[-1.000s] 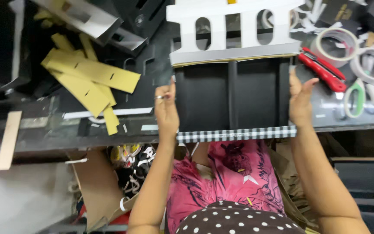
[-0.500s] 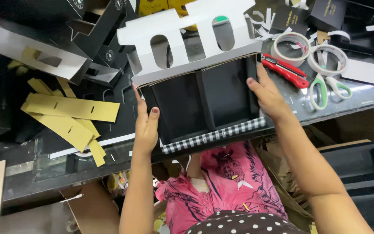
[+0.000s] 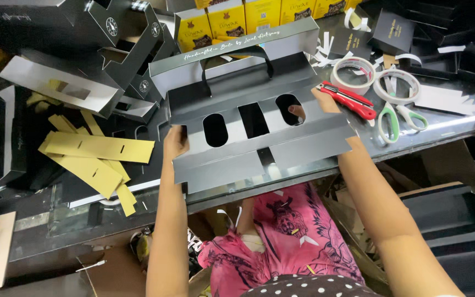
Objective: The person assembles cardboard gift boxes by folding the pre-cut flaps and securing them into a black base. They use a red utility knife to trim excess material from the white lid components and apply adhesive strips to the internal surfaces of the box to complete the assembly.
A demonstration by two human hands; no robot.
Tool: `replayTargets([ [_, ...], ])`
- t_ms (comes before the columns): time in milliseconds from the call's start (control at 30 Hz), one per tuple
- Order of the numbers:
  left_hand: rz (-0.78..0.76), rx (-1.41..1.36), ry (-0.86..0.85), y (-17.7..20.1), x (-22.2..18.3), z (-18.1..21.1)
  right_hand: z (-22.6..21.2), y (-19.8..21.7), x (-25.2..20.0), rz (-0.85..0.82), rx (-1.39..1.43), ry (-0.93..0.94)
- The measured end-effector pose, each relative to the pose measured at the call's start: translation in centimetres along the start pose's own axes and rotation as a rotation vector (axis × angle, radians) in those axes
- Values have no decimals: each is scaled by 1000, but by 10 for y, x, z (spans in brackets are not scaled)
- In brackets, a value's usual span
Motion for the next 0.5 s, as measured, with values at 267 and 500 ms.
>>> replayTargets([
  [267, -14, 222, -201, 0, -4, 4, 2, 15, -27, 50, -153, 26],
  [500, -108, 42, -128, 11, -38, 20, 32, 7, -44, 39, -305, 132],
])
Point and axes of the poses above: each hand's wrist, its own x-axis towards the middle knuckle, its own y-axis out of the back of the hand, z = x × y, the point moved 1 cm from there along x, towards the middle knuckle, and after that the axes turned 15 degrees about -x, right-handed, at the moved point
